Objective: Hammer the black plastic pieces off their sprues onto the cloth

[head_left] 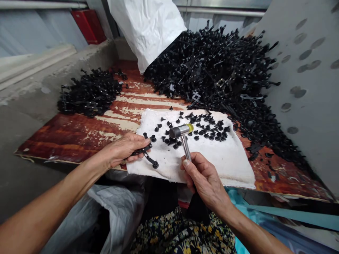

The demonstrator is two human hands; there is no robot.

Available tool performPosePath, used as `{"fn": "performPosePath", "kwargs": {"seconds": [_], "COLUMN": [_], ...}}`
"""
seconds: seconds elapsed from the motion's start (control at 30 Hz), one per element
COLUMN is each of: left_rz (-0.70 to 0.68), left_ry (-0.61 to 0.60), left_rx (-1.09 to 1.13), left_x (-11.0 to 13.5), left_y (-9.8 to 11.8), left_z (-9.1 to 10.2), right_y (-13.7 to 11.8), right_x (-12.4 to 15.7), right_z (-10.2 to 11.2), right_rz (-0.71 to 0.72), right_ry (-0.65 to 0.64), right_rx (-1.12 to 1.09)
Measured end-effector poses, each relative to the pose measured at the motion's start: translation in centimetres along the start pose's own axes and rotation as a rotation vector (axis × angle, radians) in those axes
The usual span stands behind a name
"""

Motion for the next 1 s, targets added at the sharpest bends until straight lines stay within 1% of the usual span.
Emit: {"fn": "performPosePath", "kwargs": {"seconds": [0.3, 0.5, 0.63, 0.8, 0.87, 0.9, 0.93, 1.0], "left_rz": [-0.001, 0.019, 0.024, 0.040, 0.047, 0.050, 0.052, 0.067], "left_ry": [-0.059, -0.049, -0.062, -0.030, -0.043, -0.062, -0.082, -0.113], "left_rx": [-0.045, -0.068, -0.091, -0.139, -0.156, -0.159, -0.159, -0.152], "left_x": [-0.7, -1.0, -1.0, -1.0, -0.9, -0.9, -0.9, -0.9], "left_y": [-0.4, -0.7, -0.7, -0.7, -0.7, -0.6, -0.6, -0.5], "left_z": [-0.2, 0.2, 0.0, 0.0, -0.1, -0.2, -0.3, -0.4], "right_y": [-0.1, -0.1, -0.2, -0.1, -0.7, -1.3, -2.2, -4.4], "right_x": [0.0, 0.0, 0.0, 0.3, 0.4, 0.5, 0.5, 0.5], "right_z": [-0.2, -0.2, -0.2, -0.2, 0.0, 0.2, 0.2, -0.2], "right_rz": [0.020, 0.035, 0.036, 0.027, 0.063, 0.104, 0.165, 0.342], "right_ry": [-0.002, -0.011, -0.007, -0.022, -0.019, -0.013, -0.008, -0.010], "right_rx": [0.018, 0.019, 0.019, 0.066, 0.158, 0.229, 0.316, 0.510]}}
Point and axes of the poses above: each hand's wrist, its own x-axis away from the middle knuckle, its own z-axis out of the back of the hand, y = z × x, the point moved 10 cm from there along -x, towards the middle knuckle, and after that the axes turned 2 degrees about -y, right-handed, at the moved point
